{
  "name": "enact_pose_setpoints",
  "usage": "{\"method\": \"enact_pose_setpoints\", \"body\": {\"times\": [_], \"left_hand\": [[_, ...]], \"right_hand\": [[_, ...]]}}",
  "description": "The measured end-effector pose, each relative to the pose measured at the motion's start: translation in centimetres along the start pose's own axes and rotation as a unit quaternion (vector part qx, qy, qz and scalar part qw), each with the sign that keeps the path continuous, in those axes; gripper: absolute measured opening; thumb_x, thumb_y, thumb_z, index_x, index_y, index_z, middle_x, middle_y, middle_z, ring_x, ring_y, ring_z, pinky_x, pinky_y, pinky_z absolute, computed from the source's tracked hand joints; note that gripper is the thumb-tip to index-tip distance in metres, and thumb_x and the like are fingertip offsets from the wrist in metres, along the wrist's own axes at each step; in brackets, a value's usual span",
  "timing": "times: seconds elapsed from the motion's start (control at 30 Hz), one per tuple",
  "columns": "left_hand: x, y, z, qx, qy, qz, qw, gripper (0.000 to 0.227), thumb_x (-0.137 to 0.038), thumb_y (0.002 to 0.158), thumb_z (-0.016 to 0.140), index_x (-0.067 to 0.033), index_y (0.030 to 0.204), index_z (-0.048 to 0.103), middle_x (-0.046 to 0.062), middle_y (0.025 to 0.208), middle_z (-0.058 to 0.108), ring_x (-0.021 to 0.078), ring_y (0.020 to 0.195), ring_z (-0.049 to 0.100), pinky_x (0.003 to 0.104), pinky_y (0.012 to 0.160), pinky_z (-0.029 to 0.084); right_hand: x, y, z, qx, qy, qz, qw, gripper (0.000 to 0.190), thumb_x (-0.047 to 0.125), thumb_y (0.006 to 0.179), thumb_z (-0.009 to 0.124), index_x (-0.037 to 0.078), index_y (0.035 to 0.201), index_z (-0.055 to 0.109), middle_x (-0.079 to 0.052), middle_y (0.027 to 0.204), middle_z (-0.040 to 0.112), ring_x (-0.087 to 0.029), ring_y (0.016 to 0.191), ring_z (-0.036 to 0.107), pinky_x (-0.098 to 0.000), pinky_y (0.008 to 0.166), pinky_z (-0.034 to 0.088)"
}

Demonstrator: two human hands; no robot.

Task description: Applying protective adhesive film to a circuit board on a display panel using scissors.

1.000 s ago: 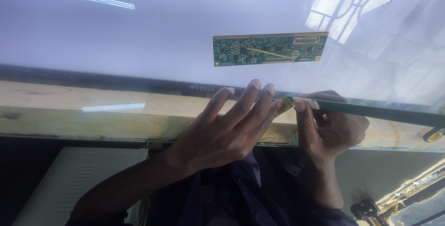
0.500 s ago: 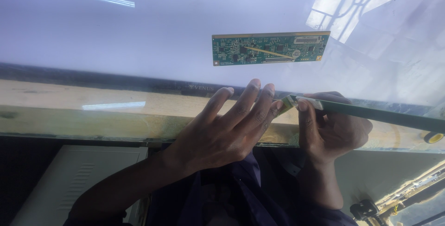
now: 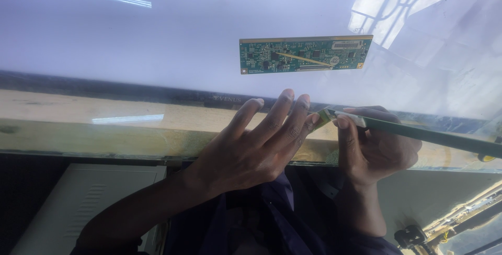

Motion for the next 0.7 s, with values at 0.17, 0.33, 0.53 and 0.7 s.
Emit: {"method": "enact_pose_setpoints", "body": {"times": [0.17, 0.33, 0.53, 0.7], "left_hand": [[-0.02, 0.03, 0.09, 0.001, -0.003, -0.001, 1.000, 0.027, -0.028, 0.106, 0.054, -0.0160, 0.128, 0.064, 0.002, 0.125, 0.064, 0.0168, 0.116, 0.056, 0.027, 0.081, 0.046], [0.25, 0.29, -0.34, -0.014, -0.006, -0.010, 1.000, 0.024, -0.030, 0.106, 0.056, -0.0172, 0.123, 0.067, 0.000, 0.122, 0.065, 0.0150, 0.114, 0.058, 0.026, 0.080, 0.046], [-0.01, 0.08, -0.02, -0.004, -0.007, -0.001, 1.000, 0.027, -0.029, 0.106, 0.056, -0.0169, 0.128, 0.065, 0.002, 0.126, 0.064, 0.0165, 0.116, 0.057, 0.027, 0.081, 0.047], [0.04, 0.03, -0.06, -0.009, -0.006, -0.008, 1.000, 0.025, -0.029, 0.106, 0.058, -0.0171, 0.126, 0.066, 0.002, 0.125, 0.064, 0.0161, 0.115, 0.057, 0.027, 0.081, 0.047]], "right_hand": [[0.39, 0.21, 0.16, 0.011, -0.014, -0.031, 0.999, 0.023, 0.015, 0.095, 0.071, -0.004, 0.083, 0.069, -0.009, 0.070, 0.066, -0.016, 0.052, 0.053, -0.0273, 0.056, 0.037], [-0.15, -0.09, -0.10, -0.008, -0.017, -0.003, 1.000, 0.029, 0.023, 0.095, 0.071, -0.003, 0.083, 0.070, -0.010, 0.072, 0.067, -0.018, 0.056, 0.056, -0.0280, 0.057, 0.038], [0.33, 0.07, 0.10, 0.005, -0.023, -0.036, 0.999, 0.025, 0.019, 0.095, 0.070, -0.002, 0.081, 0.069, -0.007, 0.069, 0.066, -0.016, 0.052, 0.053, -0.0263, 0.058, 0.037], [-0.10, 0.01, -0.18, -0.013, -0.026, -0.001, 1.000, 0.031, 0.024, 0.097, 0.069, -0.003, 0.081, 0.069, -0.010, 0.070, 0.067, -0.018, 0.056, 0.056, -0.0283, 0.057, 0.037]]}}
Point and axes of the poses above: each hand's wrist, its own y-axis towards the middle knuckle, its own z-axis out of the palm, x = y × z, the point moved 8 cm from there along y, towards the middle knuckle
